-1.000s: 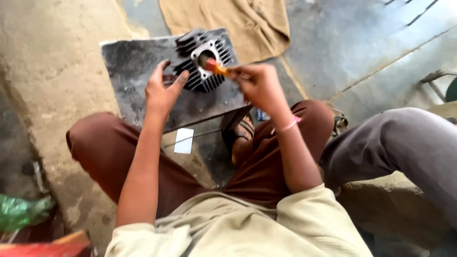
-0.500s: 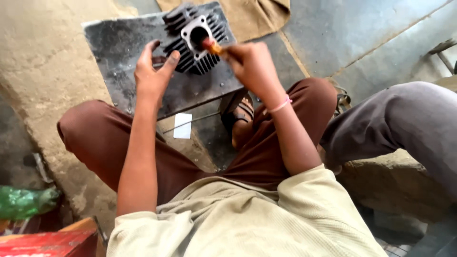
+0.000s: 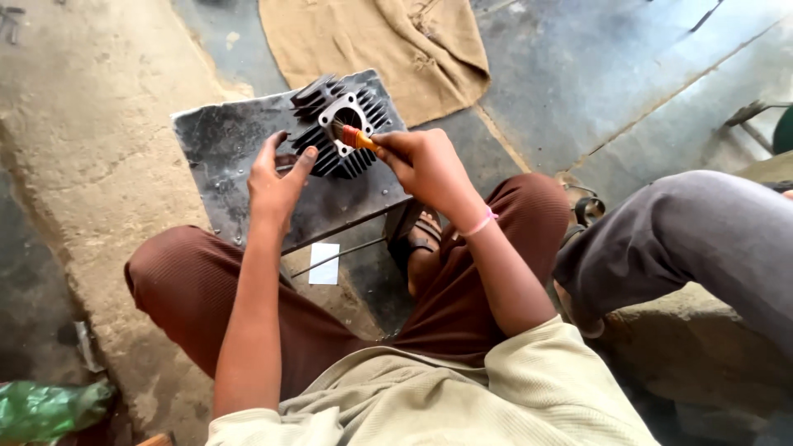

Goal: The person cleans an engine cylinder block by scrubbing inside the cylinder bore and around the metal component using a small brush.

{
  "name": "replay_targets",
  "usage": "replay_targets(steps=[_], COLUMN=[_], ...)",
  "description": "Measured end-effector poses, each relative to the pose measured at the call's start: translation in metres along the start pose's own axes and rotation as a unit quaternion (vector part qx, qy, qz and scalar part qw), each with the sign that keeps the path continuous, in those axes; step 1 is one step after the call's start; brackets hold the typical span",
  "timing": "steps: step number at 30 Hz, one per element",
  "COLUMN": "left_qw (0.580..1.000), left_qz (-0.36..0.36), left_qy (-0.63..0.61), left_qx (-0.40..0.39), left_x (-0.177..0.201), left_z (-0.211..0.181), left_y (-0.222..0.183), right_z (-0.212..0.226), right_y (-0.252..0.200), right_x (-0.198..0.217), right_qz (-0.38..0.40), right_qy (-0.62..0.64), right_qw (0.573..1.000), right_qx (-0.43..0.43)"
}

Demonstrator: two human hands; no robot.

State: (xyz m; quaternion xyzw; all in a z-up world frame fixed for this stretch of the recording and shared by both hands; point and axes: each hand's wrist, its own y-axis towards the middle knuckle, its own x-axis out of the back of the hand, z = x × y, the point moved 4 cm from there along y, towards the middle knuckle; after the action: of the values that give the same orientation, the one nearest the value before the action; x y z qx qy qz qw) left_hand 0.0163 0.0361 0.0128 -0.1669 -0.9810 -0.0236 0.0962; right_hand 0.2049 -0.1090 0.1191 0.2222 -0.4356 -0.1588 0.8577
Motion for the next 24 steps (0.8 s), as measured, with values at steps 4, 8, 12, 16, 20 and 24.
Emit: replay_targets(steps=[4, 8, 12, 16, 20, 24], left_qw=[1.0, 1.0, 0.999, 1.0, 1.0, 1.0], left_qz=[0.001, -0.007, 0.009, 0.013, 0.007, 0.002], left_qy=[0.013, 0.027, 0.041, 0.006, 0.003, 0.025], left_qx=[0.017, -0.003, 0.026, -0.003, -0.002, -0.009], left_x=[0.0, 0.0, -0.001, -0.002, 0.0, 0.002], left_z=[0.007, 0.012, 0.018, 0.018, 0.022, 0.018], left_y=[-0.01, 0.005, -0.006, 0.003, 0.003, -0.006], right_z=[-0.003, 0.014, -0.032, -0.01, -0.017, -0.028], right_y=[-0.006, 0.004, -0.019, -0.008, -0.006, -0.013], right_x=[-0.005, 0.006, -0.011, -0.011, -0.007, -0.018], right_qz=[0.049, 0.061, 0.033, 0.005, 0.03, 0.009], right_qy=[0.003, 0.134, 0.095, -0.025, 0.137, 0.001], right_qw=[0.992, 0.961, 0.959, 0.999, 0.979, 0.982], right_qx=[-0.116, -0.232, -0.264, -0.036, -0.148, -0.19])
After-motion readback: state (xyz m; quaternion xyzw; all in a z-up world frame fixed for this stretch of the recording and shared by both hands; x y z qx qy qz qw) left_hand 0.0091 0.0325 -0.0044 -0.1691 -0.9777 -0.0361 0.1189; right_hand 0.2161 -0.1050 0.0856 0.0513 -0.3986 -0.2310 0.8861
